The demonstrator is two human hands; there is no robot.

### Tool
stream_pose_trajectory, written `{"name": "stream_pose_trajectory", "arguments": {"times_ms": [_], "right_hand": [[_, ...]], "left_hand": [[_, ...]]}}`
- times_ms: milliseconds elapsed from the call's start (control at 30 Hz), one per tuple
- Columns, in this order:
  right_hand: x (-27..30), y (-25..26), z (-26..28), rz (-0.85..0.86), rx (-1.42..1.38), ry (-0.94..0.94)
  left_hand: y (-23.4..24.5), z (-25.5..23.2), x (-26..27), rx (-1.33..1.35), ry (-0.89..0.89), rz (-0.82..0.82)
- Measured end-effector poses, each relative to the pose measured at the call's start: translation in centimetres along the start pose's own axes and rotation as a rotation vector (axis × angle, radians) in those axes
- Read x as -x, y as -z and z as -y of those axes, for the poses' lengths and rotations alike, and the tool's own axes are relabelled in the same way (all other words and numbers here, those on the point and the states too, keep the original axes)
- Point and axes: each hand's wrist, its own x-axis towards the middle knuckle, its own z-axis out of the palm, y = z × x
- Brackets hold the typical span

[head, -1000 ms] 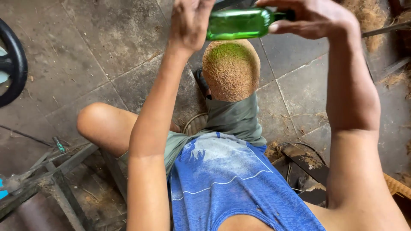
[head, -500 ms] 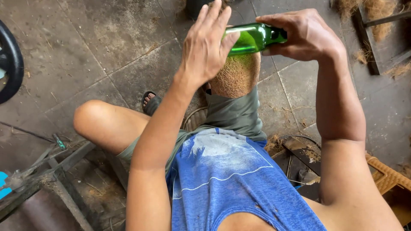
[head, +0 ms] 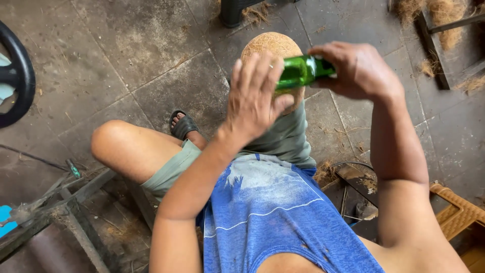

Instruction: A person is seen packaging a fruit by molding coconut fiber around it and using a glass bottle to press the fibers into place.

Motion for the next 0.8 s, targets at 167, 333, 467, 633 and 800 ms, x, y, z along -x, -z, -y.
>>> {"name": "stream_pose_trajectory", "arguments": {"times_ms": [167, 333, 467, 633, 800], "right_hand": [[-4.7, 2.2, -4.1, 0.178, -0.230, -0.101], [-6.9, -0.9, -7.7, 0.275, -0.559, -0.265], [-4.4, 0.0, -4.7, 0.125, -0.434, -0.194], [0.7, -0.7, -0.8, -0.288, -0.129, 0.042], [2.3, -2.2, 0.7, -0.350, -0.023, 0.048]], "left_hand": [[3.7, 3.9, -9.8, 0.359, 0.156, 0.090], [2.4, 7.5, -15.4, 0.406, 0.439, 0.390], [3.9, 6.0, -14.3, 0.408, 0.291, 0.429], [4.2, 1.9, -5.9, 0.147, 0.020, 0.066], [2.8, -0.1, -1.1, -0.035, 0.027, 0.066]]}}
